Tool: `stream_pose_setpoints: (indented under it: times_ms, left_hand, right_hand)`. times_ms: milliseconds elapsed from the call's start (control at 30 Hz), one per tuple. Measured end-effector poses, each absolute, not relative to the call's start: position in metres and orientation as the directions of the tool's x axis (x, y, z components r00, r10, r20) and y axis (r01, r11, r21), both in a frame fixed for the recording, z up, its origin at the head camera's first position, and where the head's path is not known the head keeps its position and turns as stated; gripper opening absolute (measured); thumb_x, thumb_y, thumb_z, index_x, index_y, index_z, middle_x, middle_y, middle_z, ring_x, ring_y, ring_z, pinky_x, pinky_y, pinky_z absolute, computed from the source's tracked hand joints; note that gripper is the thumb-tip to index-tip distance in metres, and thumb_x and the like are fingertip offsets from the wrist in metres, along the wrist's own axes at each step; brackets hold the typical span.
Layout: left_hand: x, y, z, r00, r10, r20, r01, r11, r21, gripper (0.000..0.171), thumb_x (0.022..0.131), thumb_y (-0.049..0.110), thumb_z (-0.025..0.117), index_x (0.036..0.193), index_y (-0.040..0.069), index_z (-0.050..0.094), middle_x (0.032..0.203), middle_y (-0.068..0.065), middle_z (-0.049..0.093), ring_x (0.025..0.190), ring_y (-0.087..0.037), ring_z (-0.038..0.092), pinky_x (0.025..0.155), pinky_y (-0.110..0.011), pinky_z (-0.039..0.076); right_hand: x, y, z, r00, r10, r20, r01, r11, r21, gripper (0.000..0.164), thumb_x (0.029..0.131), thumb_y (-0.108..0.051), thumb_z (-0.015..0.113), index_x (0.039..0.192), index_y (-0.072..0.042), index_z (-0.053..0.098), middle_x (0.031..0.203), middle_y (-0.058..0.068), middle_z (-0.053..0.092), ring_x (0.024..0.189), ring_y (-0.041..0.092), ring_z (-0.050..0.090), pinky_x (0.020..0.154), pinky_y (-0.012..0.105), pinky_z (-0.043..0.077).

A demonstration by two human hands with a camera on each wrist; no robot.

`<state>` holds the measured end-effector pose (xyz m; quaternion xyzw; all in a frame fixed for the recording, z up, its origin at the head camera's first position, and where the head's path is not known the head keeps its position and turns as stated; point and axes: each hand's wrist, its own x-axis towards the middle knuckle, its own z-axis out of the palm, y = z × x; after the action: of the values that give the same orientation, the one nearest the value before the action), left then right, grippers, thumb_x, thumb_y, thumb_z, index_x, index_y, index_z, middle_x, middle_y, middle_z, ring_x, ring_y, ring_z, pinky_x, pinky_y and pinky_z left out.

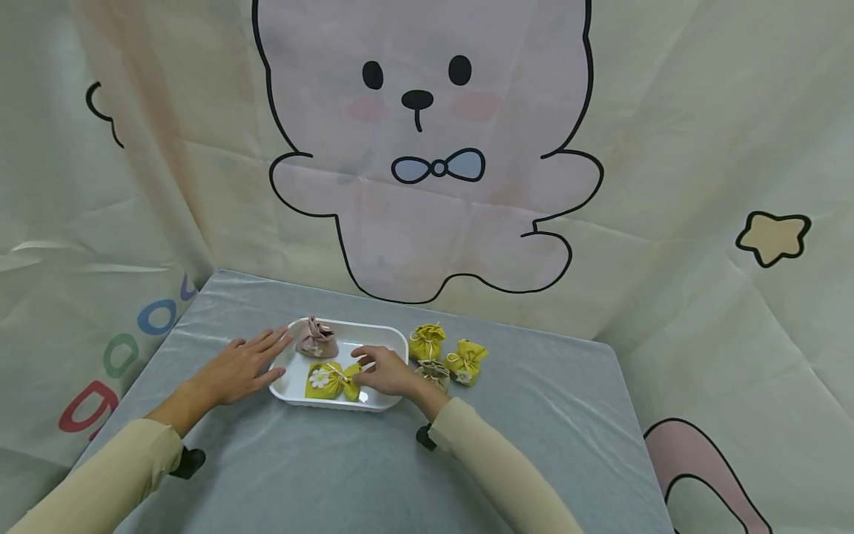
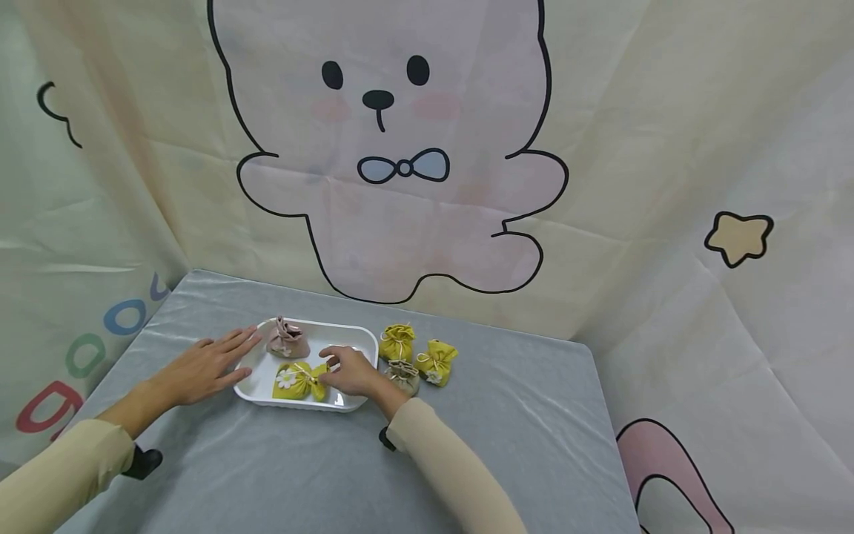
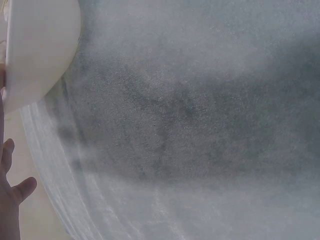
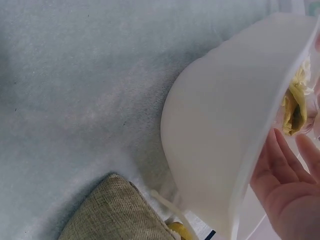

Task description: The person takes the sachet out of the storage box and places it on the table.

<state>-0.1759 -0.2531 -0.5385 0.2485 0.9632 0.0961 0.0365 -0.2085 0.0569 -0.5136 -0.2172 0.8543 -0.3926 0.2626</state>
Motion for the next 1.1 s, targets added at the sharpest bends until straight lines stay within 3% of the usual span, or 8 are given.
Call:
stream_pose_setpoints:
  times_ms: [300,700,933,1100]
  left_hand:
    - [-0.176,-0.252,-0.540,-0.874,0.485,-0.018,0.472,0.859,0.200,0.066,0.100,0.039,0.058,0.153,0.006,0.038,0.158,-0.018,0.033,0.140,-0.043,0.037,0.098,-0.067,0.037]
    - [-0.175,-0.253,-0.538,-0.869,0.494,-0.005,0.483,0.853,0.198,0.065,0.100,0.038,0.059,0.152,0.005,0.039,0.158,-0.019,0.034,0.140,-0.043,0.038,0.097,-0.066,0.039]
    - [-0.177,-0.254,-0.539,-0.869,0.495,-0.007,0.484,0.852,0.202,0.065,0.100,0.038,0.057,0.153,0.005,0.038,0.158,-0.019,0.033,0.140,-0.043,0.038,0.097,-0.066,0.039]
    - [-0.177,-0.255,-0.540,-0.870,0.492,-0.021,0.478,0.854,0.206,0.065,0.101,0.039,0.057,0.153,0.005,0.037,0.159,-0.018,0.032,0.140,-0.043,0.036,0.098,-0.066,0.038]
  right_hand:
    - [-0.207,0.054,-0.519,-0.767,-0.589,-0.254,-0.174,0.572,-0.802,0.043,0.090,-0.005,0.072,0.131,-0.001,0.061,0.123,0.010,0.067,0.109,0.023,0.066,0.085,0.025,0.052]
    - [-0.201,0.038,-0.518,-0.816,-0.557,-0.157,-0.150,0.466,-0.872,0.038,0.086,0.001,0.074,0.123,0.004,0.066,0.121,0.014,0.069,0.099,0.025,0.071,0.079,0.020,0.054]
    - [-0.202,0.033,-0.524,-0.784,-0.606,-0.136,-0.182,0.433,-0.883,0.041,0.086,0.006,0.066,0.126,0.002,0.065,0.124,0.010,0.068,0.090,0.005,0.068,0.072,0.017,0.053]
    - [-0.200,0.028,-0.522,-0.780,-0.616,-0.108,-0.226,0.438,-0.870,0.040,0.084,0.013,0.060,0.121,0.000,0.069,0.118,0.010,0.070,0.084,0.005,0.065,0.064,0.015,0.047]
